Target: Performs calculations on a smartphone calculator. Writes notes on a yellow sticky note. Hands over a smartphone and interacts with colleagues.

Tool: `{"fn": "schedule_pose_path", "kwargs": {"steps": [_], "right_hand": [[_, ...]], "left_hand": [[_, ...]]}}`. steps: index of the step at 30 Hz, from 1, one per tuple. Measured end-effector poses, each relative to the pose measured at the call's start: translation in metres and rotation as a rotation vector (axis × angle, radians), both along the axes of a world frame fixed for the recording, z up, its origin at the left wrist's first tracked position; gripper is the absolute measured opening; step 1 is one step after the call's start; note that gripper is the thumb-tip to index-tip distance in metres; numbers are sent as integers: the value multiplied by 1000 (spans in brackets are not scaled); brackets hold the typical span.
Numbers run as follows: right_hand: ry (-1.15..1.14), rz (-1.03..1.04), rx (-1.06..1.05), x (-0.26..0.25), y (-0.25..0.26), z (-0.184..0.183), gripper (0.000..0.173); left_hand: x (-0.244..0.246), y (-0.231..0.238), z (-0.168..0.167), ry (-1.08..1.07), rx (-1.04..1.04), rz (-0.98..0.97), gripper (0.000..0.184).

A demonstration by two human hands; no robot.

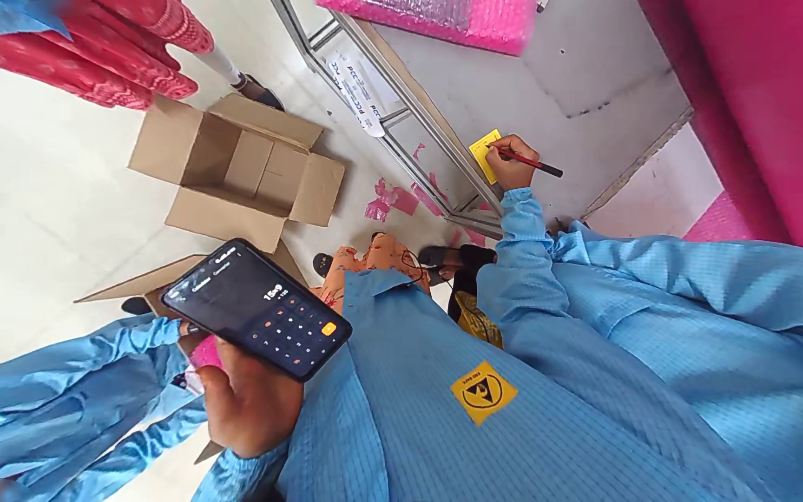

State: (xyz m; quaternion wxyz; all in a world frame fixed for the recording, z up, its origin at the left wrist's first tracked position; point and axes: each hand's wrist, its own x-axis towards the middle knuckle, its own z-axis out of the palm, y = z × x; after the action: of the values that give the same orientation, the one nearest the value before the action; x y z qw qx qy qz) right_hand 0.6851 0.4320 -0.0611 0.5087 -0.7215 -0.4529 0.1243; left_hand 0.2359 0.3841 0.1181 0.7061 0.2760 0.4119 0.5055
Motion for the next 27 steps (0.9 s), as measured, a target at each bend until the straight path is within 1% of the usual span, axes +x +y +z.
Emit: {"fn": "schedule_pose_path", "kwargs": {"steps": [8,19,27], "right_hand": [[53,-17,4,-1,-1,2,11],[36,-24,-8,-3,0,4,12],[28,-43,-7,-3,-1,4,12]], "left_hand": [[2,1,3,7,5,2,63],[0,2,0,-19,-12,-4,66],[2,2,1,-8,-13,-1,64]]}}
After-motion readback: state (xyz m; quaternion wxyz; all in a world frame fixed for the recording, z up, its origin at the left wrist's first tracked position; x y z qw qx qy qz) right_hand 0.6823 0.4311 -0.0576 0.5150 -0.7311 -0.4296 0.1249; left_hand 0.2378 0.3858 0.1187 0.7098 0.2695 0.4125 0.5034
